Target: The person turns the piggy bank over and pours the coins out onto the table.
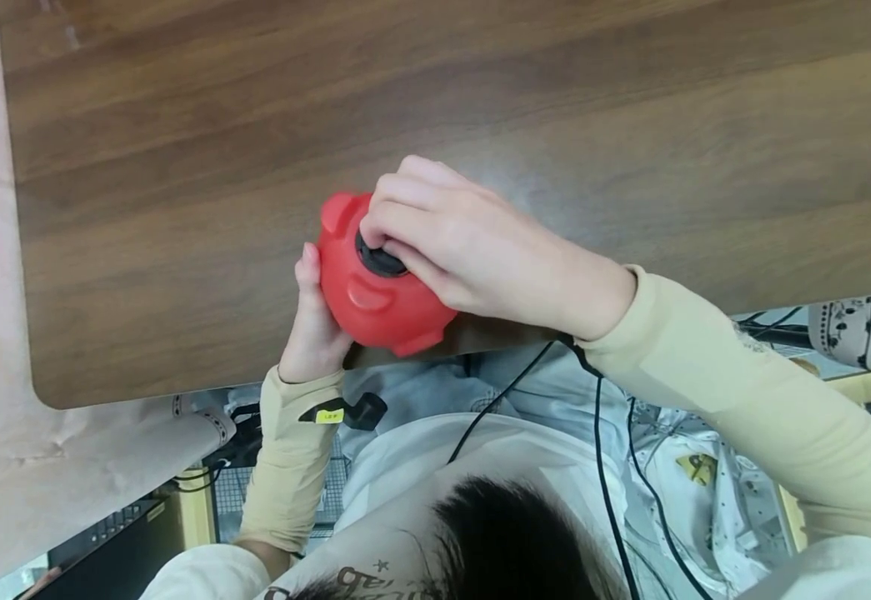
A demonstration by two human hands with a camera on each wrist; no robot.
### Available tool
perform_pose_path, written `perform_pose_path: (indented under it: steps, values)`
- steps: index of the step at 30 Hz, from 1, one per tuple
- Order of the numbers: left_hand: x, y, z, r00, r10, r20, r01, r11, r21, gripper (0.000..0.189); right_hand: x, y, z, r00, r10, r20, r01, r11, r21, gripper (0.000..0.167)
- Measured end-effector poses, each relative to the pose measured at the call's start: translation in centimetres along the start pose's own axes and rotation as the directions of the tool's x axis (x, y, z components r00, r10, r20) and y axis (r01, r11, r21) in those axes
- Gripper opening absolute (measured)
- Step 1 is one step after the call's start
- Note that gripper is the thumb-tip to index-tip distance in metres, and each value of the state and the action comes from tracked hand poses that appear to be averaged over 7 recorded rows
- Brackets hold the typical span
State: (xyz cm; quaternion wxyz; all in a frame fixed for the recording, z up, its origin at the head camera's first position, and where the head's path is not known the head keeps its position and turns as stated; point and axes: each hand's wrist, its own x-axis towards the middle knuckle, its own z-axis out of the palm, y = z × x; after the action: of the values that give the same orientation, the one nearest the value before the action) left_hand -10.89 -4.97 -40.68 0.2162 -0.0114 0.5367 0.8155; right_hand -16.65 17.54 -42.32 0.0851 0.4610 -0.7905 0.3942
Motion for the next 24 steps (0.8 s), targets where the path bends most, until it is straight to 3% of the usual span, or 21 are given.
perform_pose_path:
  steps: [10, 13, 17, 20, 24]
  values:
    - [-0.5, 0.2, -1.1, 0.992, -0.008, 0.125, 0.003, 0.999, 0.040, 0.054, 0.6, -3.4, -1.9, 0.995, -0.102, -0.008, 0.103, 0.994, 0.046, 0.044]
    - [-0.4, 0.2, -1.3, 0.984, -0.005, 0.180, -0.001, 0.999, 0.036, 0.051, 0.3, -3.0, -1.9, 0.989, -0.144, -0.014, 0.145, 0.986, 0.079, 0.048]
    - [-0.3, 0.3, -1.4, 0.976, -0.013, 0.217, 0.006, 0.999, 0.035, 0.051, -1.5, -0.6, -0.5, 0.986, -0.164, -0.007, 0.164, 0.983, 0.082, 0.055]
    - [-0.2, 0.5, -1.2, 0.976, -0.003, 0.219, -0.006, 0.999, 0.041, 0.051, -2.7, 1.0, 0.5, 0.990, -0.143, -0.018, 0.144, 0.989, 0.024, 0.055]
    - [0.1, 1.0, -0.8, 0.973, 0.035, 0.229, -0.057, 0.994, 0.093, 0.053, -3.5, 1.3, 1.0, 0.993, -0.115, -0.009, 0.111, 0.978, -0.177, 0.047]
